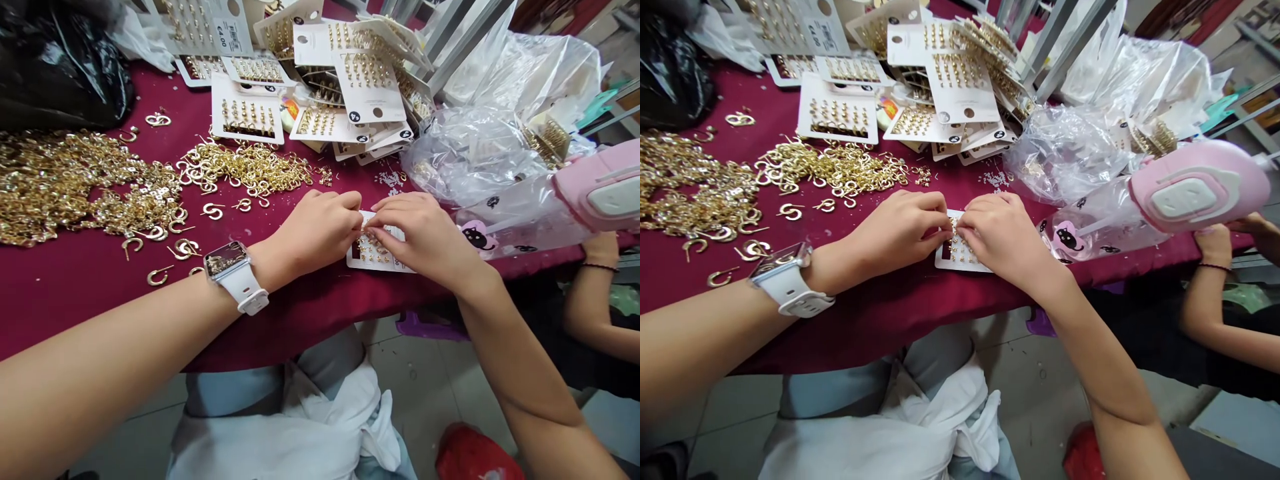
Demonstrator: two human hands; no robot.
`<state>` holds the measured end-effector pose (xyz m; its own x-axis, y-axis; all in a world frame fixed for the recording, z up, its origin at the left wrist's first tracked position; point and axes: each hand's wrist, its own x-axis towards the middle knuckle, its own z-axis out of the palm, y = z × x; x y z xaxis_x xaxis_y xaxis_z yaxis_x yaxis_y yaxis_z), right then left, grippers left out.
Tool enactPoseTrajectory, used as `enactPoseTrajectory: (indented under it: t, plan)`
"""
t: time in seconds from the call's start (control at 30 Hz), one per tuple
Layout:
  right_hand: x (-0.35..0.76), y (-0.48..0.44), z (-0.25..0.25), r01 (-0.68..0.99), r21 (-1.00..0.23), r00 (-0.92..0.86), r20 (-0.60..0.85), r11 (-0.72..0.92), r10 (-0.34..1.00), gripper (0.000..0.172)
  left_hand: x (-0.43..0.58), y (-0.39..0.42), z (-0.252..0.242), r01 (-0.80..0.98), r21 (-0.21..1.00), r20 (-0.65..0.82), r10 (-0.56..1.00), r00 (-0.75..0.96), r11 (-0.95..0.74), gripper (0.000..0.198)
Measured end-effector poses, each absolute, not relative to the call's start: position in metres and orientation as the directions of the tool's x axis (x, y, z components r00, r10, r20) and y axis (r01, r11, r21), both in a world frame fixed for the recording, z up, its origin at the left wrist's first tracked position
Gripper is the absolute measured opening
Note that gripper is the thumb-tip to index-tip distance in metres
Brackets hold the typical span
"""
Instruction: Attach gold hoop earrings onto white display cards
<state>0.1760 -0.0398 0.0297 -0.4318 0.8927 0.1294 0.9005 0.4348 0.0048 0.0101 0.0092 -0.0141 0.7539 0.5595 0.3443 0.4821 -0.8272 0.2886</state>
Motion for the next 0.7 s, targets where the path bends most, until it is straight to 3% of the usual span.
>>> enactPoseTrajectory:
  t: [0.7]
  plan:
    - [0.1820, -0.0393, 0.0364, 0.898, -0.073, -0.421, 0.140, 0.434, 0.896, 0.011, 0.0101, 0.0100, -0.0157, 0.460, 0.306, 0.366, 0.549, 0.751, -0.833, 0.021]
